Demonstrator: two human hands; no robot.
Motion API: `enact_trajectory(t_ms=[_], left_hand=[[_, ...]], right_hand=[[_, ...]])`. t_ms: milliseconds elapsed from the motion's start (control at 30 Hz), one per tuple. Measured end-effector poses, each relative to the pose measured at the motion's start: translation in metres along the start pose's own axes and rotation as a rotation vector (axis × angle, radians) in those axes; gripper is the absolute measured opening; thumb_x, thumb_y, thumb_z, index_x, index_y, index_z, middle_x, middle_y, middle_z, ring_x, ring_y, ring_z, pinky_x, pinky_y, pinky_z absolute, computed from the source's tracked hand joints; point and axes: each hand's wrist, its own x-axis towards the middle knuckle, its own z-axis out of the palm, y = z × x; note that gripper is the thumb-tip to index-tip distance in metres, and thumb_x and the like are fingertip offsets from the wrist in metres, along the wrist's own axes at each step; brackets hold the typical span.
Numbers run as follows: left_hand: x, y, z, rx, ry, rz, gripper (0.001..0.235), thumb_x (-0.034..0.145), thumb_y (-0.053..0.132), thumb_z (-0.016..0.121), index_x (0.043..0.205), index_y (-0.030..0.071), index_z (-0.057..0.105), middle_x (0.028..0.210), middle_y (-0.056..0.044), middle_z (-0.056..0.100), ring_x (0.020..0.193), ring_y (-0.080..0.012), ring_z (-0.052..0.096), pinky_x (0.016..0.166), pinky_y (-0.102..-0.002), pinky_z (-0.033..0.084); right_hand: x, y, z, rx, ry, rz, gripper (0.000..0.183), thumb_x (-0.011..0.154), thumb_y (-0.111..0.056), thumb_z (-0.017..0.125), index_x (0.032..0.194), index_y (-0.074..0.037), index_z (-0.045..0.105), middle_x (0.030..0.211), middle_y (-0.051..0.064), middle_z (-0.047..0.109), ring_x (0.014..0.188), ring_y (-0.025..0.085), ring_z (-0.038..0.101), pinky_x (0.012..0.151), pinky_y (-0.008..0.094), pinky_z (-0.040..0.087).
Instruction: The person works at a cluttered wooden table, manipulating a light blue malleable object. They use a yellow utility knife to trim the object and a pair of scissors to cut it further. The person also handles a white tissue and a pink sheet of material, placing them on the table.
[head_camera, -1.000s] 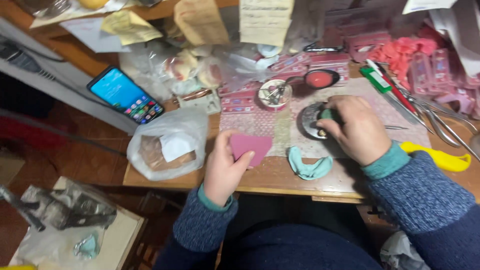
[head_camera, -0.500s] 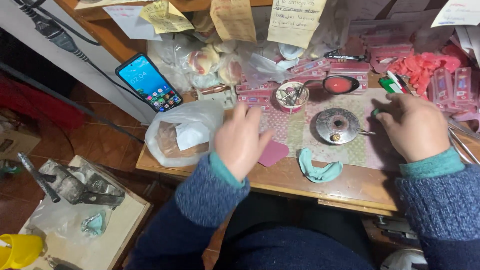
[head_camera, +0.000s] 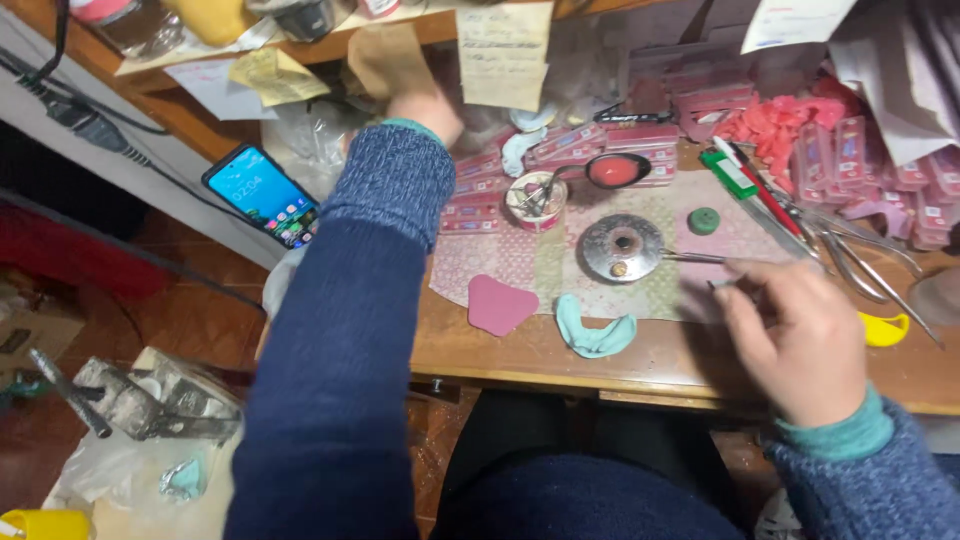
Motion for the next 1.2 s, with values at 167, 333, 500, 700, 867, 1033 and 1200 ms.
enact_trajectory(t_ms=[167, 333, 500, 700, 867, 1033, 1200], left_hand=[[0.006, 0.054, -0.019, -0.023, 0.069, 0.134, 0.045, 0.106, 0.026, 0.049, 0.145, 0.003, 0.054, 0.136, -0.023, 0.063, 0.123, -0.0358, 0.063, 0.106, -0.047, 0.049], [0.023, 0.189, -0.018, -0.101, 0.116, 0.409, 0.046, 0.107, 0.030, 0.048, 0.146, 0.006, 0.053, 0.140, -0.022, 0.060, 0.127, -0.0355, 0.059, 0.108, -0.047, 0.047], [0.052, 0.290, 0.007, -0.181, 0.157, 0.606, 0.048, 0.108, 0.034, 0.047, 0.148, 0.008, 0.051, 0.144, -0.020, 0.057, 0.131, -0.0351, 0.056, 0.110, -0.046, 0.045], [0.046, 0.251, 0.021, -0.213, 0.210, 0.625, 0.049, 0.109, 0.039, 0.046, 0.150, 0.011, 0.050, 0.149, -0.019, 0.053, 0.135, -0.0347, 0.052, 0.112, -0.045, 0.043], [0.013, 0.154, 0.008, -0.213, 0.274, 0.546, 0.050, 0.110, 0.042, 0.046, 0.151, 0.014, 0.048, 0.153, -0.017, 0.050, 0.139, -0.0343, 0.049, 0.114, -0.044, 0.041], [0.019, 0.097, 0.014, -0.223, 0.351, 0.514, 0.052, 0.111, 0.046, 0.045, 0.153, 0.016, 0.047, 0.157, -0.016, 0.047, 0.143, -0.0339, 0.045, 0.116, -0.044, 0.039], [0.023, 0.051, 0.027, -0.250, 0.426, 0.507, 0.053, 0.112, 0.050, 0.044, 0.155, 0.018, 0.046, 0.161, -0.014, 0.044, 0.147, -0.0334, 0.042, 0.119, -0.043, 0.037]], right_hand=[[-0.018, -0.005, -0.012, 0.042, 0.052, -0.057, 0.020, 0.088, -0.007, 0.077, 0.107, -0.002, 0.072, 0.096, 0.014, 0.070, 0.083, 0.027, 0.069, 0.074, 0.035, 0.054], [-0.055, 0.031, -0.038, 0.055, 0.191, 0.016, 0.016, 0.087, -0.003, 0.073, 0.103, -0.003, 0.071, 0.093, 0.011, 0.070, 0.080, 0.023, 0.069, 0.074, 0.032, 0.055], [-0.060, 0.100, -0.061, 0.086, 0.696, 0.508, 0.044, 0.096, -0.007, 0.087, 0.125, 0.005, 0.056, 0.096, 0.014, 0.052, 0.070, 0.024, 0.045, 0.064, 0.032, 0.038], [-0.046, 0.158, -0.068, -0.255, 0.276, 0.317, 0.072, 0.082, -0.015, 0.096, 0.136, 0.004, 0.054, 0.122, 0.021, 0.059, 0.115, 0.028, 0.060, 0.096, 0.038, 0.054], [-0.037, 0.135, -0.068, -0.266, 0.230, 0.313, 0.058, 0.089, -0.018, 0.096, 0.125, 0.001, 0.053, 0.115, 0.016, 0.067, 0.107, 0.027, 0.067, 0.097, 0.039, 0.055], [-0.018, 0.056, -0.044, 0.126, 0.282, 0.330, 0.049, 0.097, -0.018, 0.086, 0.123, 0.002, 0.050, 0.117, 0.008, 0.070, 0.104, 0.019, 0.070, 0.096, 0.032, 0.057], [-0.002, -0.001, 0.016, 0.397, -0.173, 0.311, 0.051, 0.084, -0.021, 0.083, 0.126, -0.001, 0.062, 0.103, 0.008, 0.074, 0.085, 0.012, 0.070, 0.074, 0.028, 0.057]])
